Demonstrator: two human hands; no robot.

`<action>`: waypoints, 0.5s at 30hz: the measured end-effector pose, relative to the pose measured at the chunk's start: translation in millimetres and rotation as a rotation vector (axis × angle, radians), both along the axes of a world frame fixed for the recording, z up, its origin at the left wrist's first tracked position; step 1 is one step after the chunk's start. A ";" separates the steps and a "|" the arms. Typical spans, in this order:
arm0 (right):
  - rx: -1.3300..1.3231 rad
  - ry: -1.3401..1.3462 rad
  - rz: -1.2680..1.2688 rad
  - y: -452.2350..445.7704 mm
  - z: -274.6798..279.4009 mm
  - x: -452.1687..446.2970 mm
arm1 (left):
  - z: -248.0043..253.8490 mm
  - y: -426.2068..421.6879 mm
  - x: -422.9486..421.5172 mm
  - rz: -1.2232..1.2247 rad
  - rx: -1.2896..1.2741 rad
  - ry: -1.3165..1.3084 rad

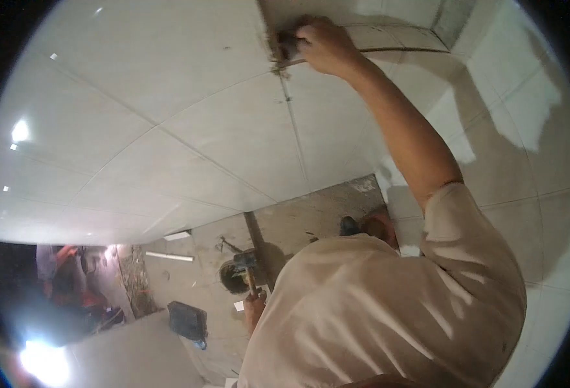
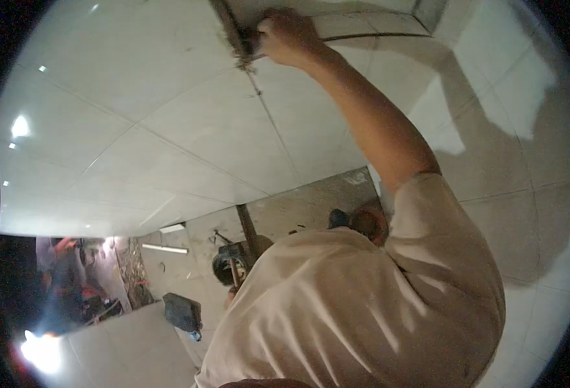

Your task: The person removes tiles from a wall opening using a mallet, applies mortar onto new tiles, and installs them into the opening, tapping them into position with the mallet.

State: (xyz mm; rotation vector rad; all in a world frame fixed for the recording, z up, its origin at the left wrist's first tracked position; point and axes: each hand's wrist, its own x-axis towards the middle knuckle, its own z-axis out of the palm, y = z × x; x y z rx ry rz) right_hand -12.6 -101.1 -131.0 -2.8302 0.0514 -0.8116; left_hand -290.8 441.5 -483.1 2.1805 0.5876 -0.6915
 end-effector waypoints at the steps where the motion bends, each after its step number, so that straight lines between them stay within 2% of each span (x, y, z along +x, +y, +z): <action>1: -0.102 -0.005 0.023 5.0 1.8 2.1 | 5.9 5.8 -3.9 0.083 -0.092 0.068; 2: -0.061 -0.065 0.109 -6.4 -11.0 8.9 | -5.8 19.0 -7.2 -0.047 -0.073 -0.091; 4: -0.076 -0.096 0.155 -15.3 -32.2 15.8 | 33.3 -2.1 1.3 0.028 -0.050 0.159; 5: 0.019 -0.039 0.132 -14.5 -31.5 16.9 | 11.5 5.5 -1.1 -0.094 0.089 0.111; 6: 0.113 0.013 0.105 -14.5 -30.9 18.3 | 12.1 2.6 4.9 -0.137 0.192 0.220; 7: 0.205 0.061 0.072 -14.8 -31.0 20.9 | 5.6 4.5 2.7 -0.031 0.099 0.148; 9: 0.019 0.056 -0.098 -41.7 -46.6 36.1 | 12.8 3.4 6.1 -0.005 0.123 0.089; 11: 0.009 0.134 -0.164 -44.8 -41.4 36.5 | 24.7 -4.7 10.8 -0.074 0.095 0.149; 12: 0.036 0.169 -0.125 -48.4 -37.5 43.8 | 8.8 -2.9 10.6 -0.126 0.152 0.007; 15: 0.064 0.155 -0.109 -54.1 -43.1 47.1 | 2.2 -5.6 9.8 -0.049 0.034 0.004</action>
